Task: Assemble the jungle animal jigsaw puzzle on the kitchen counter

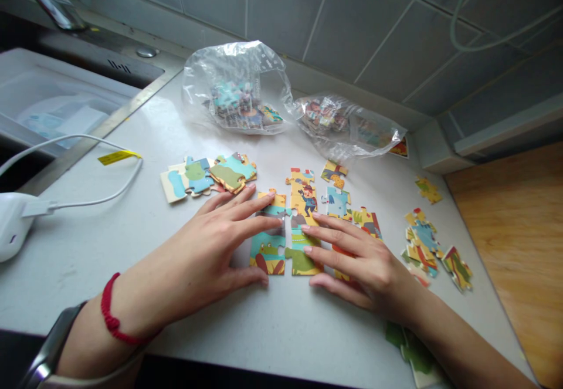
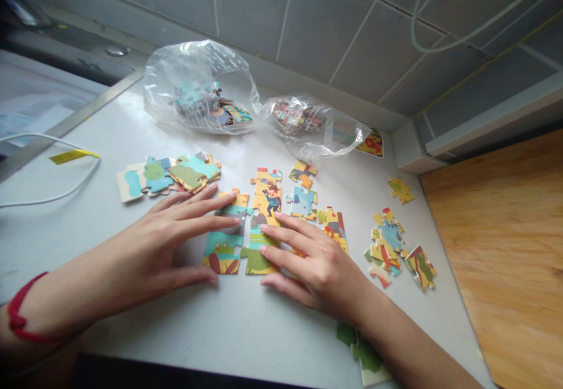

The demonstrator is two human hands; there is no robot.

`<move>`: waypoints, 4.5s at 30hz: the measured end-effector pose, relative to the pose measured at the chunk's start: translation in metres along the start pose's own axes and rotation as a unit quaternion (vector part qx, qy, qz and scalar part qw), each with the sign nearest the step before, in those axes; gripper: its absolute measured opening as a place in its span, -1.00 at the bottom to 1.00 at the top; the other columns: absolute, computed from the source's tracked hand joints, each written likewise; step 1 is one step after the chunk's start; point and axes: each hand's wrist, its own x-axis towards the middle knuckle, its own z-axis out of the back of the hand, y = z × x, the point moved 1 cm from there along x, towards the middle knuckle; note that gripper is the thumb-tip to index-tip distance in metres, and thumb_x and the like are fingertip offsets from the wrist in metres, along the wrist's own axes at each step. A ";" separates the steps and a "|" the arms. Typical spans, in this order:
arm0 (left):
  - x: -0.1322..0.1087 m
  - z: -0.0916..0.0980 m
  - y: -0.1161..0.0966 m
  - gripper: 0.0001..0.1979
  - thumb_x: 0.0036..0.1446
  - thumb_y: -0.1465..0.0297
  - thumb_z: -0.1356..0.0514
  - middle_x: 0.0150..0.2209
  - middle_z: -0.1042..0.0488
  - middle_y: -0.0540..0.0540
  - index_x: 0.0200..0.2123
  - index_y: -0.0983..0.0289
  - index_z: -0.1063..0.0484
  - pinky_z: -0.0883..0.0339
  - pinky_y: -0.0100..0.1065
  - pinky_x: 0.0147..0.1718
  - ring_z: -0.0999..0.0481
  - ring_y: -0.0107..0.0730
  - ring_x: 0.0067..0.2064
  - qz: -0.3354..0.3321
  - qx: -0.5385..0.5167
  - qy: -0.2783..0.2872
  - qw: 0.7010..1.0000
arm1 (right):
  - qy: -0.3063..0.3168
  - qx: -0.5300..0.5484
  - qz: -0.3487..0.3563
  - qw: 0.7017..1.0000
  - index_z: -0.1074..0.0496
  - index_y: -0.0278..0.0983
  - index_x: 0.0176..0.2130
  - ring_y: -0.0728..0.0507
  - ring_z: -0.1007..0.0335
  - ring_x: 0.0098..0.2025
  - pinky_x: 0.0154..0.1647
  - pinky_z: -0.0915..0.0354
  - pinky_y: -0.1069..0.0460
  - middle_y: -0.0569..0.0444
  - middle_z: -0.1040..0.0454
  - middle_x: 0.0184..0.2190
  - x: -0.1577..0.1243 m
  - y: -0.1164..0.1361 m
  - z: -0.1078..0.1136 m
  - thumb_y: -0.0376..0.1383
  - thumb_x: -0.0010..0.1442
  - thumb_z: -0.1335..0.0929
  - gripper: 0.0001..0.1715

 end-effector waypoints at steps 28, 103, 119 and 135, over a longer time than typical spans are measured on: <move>0.006 -0.006 -0.008 -0.15 0.05 0.42 -0.48 0.41 -0.19 0.21 0.36 0.02 -0.24 -0.40 -0.03 0.30 -0.37 0.06 0.36 0.014 -0.141 -0.039 0.989 | 0.055 -0.008 -0.042 0.998 -0.46 -0.25 0.27 -0.38 -0.13 0.48 0.40 -0.26 -0.36 -0.22 -0.31 0.40 0.001 -0.004 -0.003 -0.21 0.31 -0.48 -0.41; 0.007 -0.004 0.017 -0.79 0.34 0.44 -0.19 0.15 -0.49 0.25 -0.15 0.14 -0.66 -0.22 0.40 0.23 -0.46 0.13 0.21 0.180 0.085 -0.242 0.950 | 0.039 0.010 0.029 0.999 -0.62 -0.14 0.02 -0.28 -0.32 0.38 0.26 -0.46 -0.24 -0.08 -0.53 0.23 -0.001 0.001 0.003 -0.39 0.35 -0.41 -0.71; 0.011 0.008 -0.014 -0.77 0.25 0.50 -0.34 0.08 -0.43 0.17 -0.05 0.20 -0.48 -0.47 -0.10 0.15 -0.51 -0.16 0.13 -0.025 -0.093 -0.301 0.949 | -0.046 -0.014 -0.122 0.991 -0.32 -0.11 0.38 -0.40 -0.15 0.47 0.37 -0.25 -0.46 -0.12 -0.40 0.35 -0.006 -0.016 -0.001 -0.28 0.40 -0.37 -0.38; 0.012 0.005 -0.037 -0.85 0.26 0.38 -0.38 -0.16 -0.58 0.10 -0.13 0.23 -0.51 -0.54 -0.33 -0.11 -0.62 -0.32 -0.14 -0.144 -0.209 -0.259 0.932 | -0.111 0.326 -0.262 0.901 -0.60 -0.10 0.13 -0.12 -0.66 -0.23 -0.26 -0.60 0.01 0.00 -0.69 -0.09 -0.005 0.001 0.002 -0.23 0.35 -0.44 -0.64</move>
